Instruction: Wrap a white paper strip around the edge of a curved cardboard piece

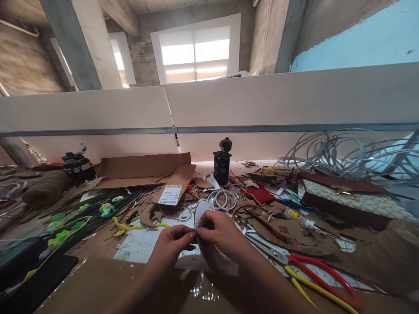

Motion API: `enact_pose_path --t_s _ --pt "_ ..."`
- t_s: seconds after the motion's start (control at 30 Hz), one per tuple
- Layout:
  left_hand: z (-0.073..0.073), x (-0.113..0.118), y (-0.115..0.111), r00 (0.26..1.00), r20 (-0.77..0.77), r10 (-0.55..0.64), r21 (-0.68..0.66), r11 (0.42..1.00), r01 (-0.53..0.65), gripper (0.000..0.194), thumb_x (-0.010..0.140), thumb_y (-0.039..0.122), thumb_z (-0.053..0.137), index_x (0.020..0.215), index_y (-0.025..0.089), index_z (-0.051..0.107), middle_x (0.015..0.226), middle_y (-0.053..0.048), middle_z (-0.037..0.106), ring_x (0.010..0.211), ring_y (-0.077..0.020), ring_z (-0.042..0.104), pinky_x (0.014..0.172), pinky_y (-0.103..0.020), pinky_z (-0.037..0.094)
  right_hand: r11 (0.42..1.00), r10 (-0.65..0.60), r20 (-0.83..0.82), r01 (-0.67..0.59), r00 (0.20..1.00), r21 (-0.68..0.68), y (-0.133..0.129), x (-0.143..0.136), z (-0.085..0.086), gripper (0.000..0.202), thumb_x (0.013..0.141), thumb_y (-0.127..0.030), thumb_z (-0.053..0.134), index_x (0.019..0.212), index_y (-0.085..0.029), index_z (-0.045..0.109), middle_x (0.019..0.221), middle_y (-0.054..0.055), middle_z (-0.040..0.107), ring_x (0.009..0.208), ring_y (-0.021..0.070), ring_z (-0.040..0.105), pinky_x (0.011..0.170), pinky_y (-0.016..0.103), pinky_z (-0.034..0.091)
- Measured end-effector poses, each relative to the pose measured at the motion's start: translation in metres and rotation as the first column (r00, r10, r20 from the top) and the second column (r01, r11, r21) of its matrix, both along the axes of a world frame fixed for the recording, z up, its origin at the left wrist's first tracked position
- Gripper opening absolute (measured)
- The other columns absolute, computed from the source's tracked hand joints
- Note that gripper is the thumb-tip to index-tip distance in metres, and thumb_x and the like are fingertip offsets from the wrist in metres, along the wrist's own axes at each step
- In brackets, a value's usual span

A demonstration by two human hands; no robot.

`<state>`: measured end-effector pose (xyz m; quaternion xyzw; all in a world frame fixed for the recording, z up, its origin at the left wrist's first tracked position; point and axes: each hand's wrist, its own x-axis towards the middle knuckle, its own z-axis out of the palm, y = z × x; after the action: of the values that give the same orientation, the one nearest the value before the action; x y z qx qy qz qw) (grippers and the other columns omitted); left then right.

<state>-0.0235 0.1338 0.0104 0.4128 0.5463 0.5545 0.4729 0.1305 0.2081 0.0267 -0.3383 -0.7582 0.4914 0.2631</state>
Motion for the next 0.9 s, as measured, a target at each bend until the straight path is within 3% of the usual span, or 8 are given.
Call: enact_pose_path --t_s 0.9 --pt "0.0034 -0.0001 -0.0032 1.000 0.000 0.000 -0.007 1.000 0.000 0.020 0.064 0.034 0.075 0.067 0.014 0.076 0.066 -0.007 0.071 0.067 -0.0201 0.062 0.067 -0.030 0.048 1.000 0.011 -0.010 -0.011 1.000 0.003 0.0008 -0.0004 0.0004 0.005 0.072 -0.019 0.059 0.076 -0.017 0.060 0.070 -0.001 0.060 0.067 0.0146 0.052 0.061 0.026 0.039"
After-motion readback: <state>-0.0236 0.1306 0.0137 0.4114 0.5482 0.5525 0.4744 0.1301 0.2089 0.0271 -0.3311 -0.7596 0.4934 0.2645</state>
